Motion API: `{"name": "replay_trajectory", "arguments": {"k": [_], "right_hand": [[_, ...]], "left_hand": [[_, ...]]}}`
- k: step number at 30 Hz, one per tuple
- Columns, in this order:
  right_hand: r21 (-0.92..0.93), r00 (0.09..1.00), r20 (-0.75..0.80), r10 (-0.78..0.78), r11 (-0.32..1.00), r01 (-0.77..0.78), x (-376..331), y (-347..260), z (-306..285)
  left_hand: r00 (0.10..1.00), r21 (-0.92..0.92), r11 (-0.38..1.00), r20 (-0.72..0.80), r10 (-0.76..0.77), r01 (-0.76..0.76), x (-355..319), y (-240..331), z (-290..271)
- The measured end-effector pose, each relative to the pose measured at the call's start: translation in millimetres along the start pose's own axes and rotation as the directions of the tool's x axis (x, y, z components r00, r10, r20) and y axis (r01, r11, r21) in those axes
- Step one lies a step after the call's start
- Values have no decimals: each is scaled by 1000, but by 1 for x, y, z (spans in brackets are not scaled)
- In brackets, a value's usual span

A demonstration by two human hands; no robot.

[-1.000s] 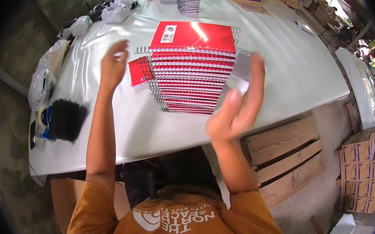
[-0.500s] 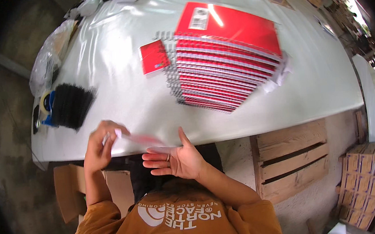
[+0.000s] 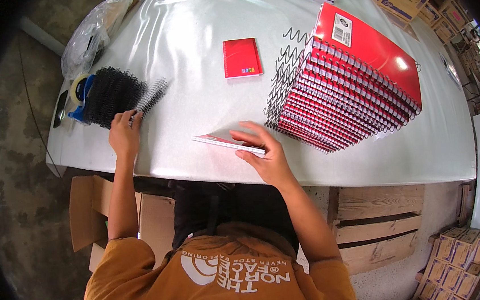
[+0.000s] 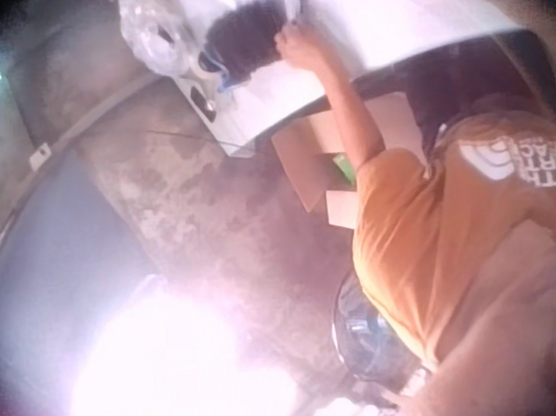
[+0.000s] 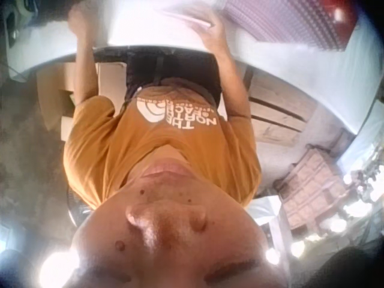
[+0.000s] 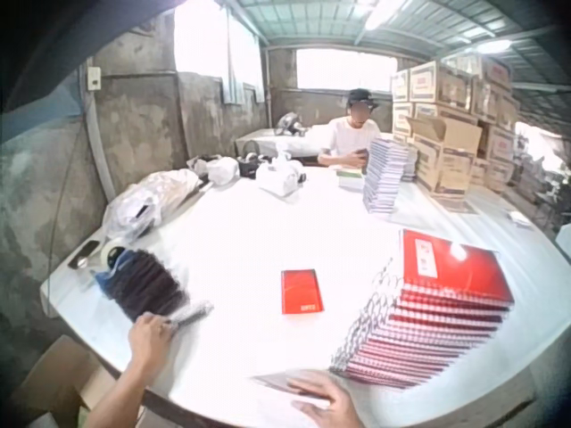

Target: The person manually inserts a spiral binding through the holes of small red notebooks and places them onto a finished stack.

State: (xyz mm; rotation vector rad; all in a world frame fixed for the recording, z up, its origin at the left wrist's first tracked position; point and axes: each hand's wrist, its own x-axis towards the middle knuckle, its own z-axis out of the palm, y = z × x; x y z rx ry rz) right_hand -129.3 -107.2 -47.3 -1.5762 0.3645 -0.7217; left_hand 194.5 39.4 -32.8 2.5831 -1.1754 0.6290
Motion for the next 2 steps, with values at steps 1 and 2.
{"name": "replay_trajectory", "arguments": {"k": [1, 2], "right_hand": [[-83, 998, 54, -26, 996, 31, 3, 10, 3], [-80, 998, 55, -27, 996, 32, 1, 15, 2]], "left_hand": [[999, -12, 1000, -38, 4, -5, 4, -2, -5], [997, 29, 998, -47, -53, 55, 9, -4, -10]]}}
